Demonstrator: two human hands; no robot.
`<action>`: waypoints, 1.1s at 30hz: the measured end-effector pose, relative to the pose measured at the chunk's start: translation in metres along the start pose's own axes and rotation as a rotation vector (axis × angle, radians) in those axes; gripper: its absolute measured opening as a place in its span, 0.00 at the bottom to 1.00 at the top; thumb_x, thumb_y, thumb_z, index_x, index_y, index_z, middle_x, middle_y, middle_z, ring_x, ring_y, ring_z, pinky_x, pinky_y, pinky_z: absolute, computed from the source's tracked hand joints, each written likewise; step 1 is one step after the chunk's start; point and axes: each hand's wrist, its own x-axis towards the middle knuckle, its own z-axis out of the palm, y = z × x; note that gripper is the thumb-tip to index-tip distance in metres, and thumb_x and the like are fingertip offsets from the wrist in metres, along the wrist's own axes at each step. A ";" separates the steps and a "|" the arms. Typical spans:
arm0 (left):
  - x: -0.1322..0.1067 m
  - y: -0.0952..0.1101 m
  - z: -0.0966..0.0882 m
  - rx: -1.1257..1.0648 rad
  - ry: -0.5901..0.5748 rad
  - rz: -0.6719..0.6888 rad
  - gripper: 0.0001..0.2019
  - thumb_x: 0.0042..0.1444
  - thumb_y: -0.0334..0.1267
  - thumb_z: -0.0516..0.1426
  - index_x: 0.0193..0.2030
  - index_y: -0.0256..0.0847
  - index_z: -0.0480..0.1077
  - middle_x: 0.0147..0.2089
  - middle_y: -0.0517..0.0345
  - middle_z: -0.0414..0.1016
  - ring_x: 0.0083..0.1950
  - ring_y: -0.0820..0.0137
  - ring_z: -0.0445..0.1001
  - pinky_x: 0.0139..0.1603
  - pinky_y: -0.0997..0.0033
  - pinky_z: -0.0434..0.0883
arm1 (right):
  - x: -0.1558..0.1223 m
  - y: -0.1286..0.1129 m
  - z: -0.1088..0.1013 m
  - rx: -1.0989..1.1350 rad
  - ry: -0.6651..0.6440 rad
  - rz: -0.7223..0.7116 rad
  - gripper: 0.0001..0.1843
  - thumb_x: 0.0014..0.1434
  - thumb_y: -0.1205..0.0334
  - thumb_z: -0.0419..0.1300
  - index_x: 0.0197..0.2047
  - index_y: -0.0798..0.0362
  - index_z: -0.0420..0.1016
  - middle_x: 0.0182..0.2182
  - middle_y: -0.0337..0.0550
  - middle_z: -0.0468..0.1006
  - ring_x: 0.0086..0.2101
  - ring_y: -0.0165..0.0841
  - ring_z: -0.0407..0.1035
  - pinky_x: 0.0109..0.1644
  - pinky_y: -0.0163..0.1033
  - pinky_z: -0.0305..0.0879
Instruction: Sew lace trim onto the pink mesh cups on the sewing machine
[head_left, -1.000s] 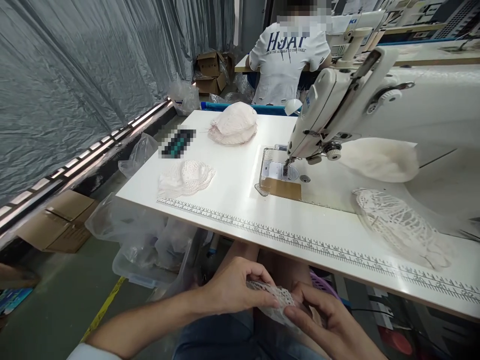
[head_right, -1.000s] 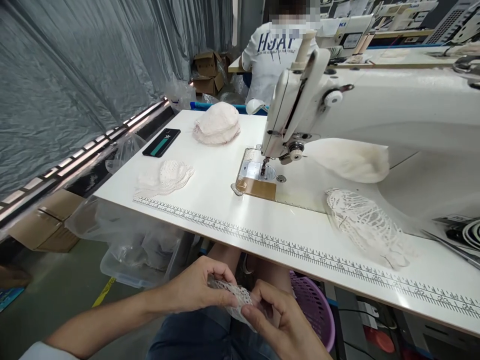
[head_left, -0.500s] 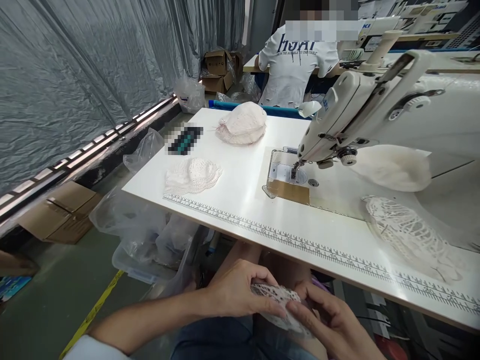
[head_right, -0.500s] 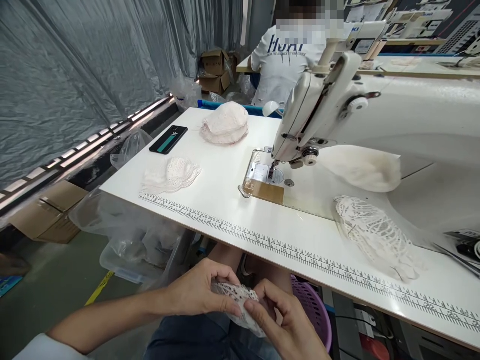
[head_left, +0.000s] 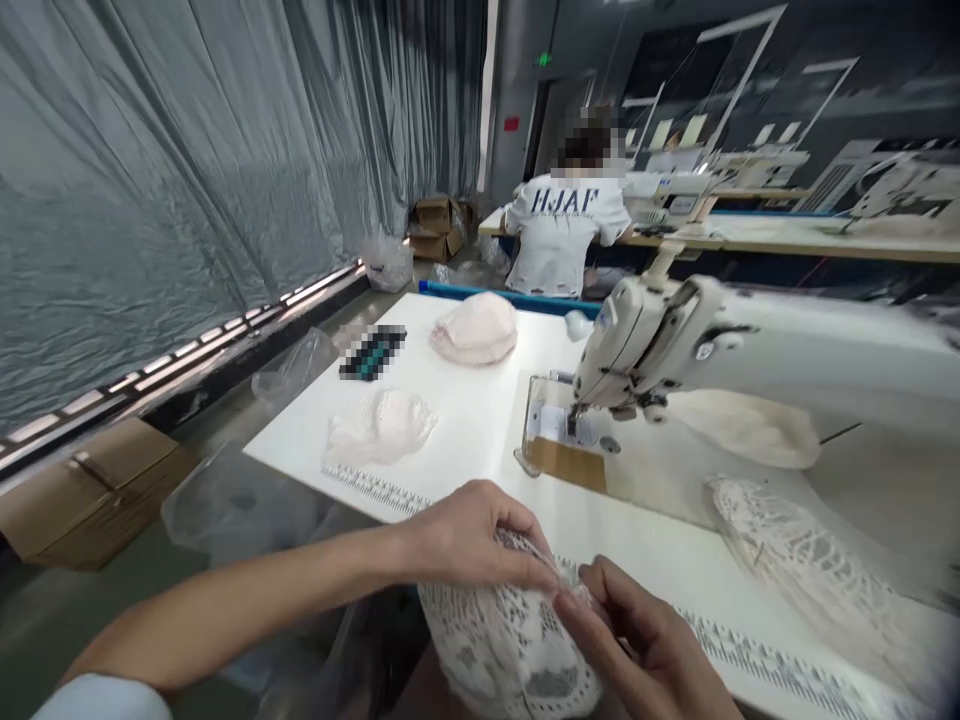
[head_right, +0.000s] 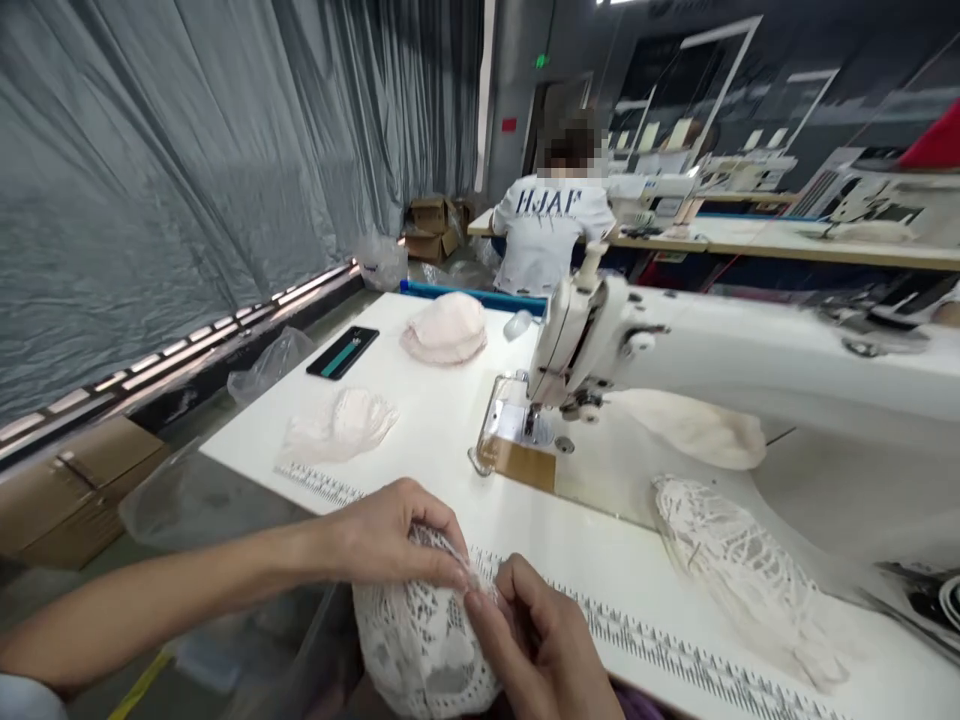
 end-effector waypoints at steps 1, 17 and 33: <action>0.018 0.006 -0.015 0.057 -0.042 0.028 0.15 0.47 0.48 0.62 0.34 0.37 0.78 0.32 0.54 0.77 0.36 0.67 0.74 0.35 0.75 0.67 | 0.016 0.000 -0.005 -0.052 0.035 -0.044 0.25 0.59 0.40 0.48 0.23 0.49 0.48 0.19 0.32 0.49 0.22 0.28 0.47 0.24 0.33 0.47; 0.188 0.003 -0.052 0.453 -0.270 -0.114 0.05 0.45 0.38 0.63 0.29 0.41 0.78 0.28 0.60 0.76 0.35 0.67 0.73 0.29 0.75 0.66 | 0.105 0.060 -0.098 -0.942 0.132 -0.930 0.18 0.64 0.68 0.44 0.52 0.53 0.69 0.47 0.48 0.77 0.39 0.36 0.73 0.35 0.37 0.67; 0.162 -0.009 -0.039 1.083 0.214 0.182 0.14 0.63 0.26 0.44 0.34 0.37 0.69 0.34 0.52 0.69 0.37 0.68 0.65 0.36 0.67 0.61 | 0.116 0.081 -0.082 -1.054 0.313 -1.013 0.31 0.68 0.49 0.34 0.47 0.56 0.74 0.41 0.46 0.81 0.38 0.38 0.73 0.39 0.42 0.60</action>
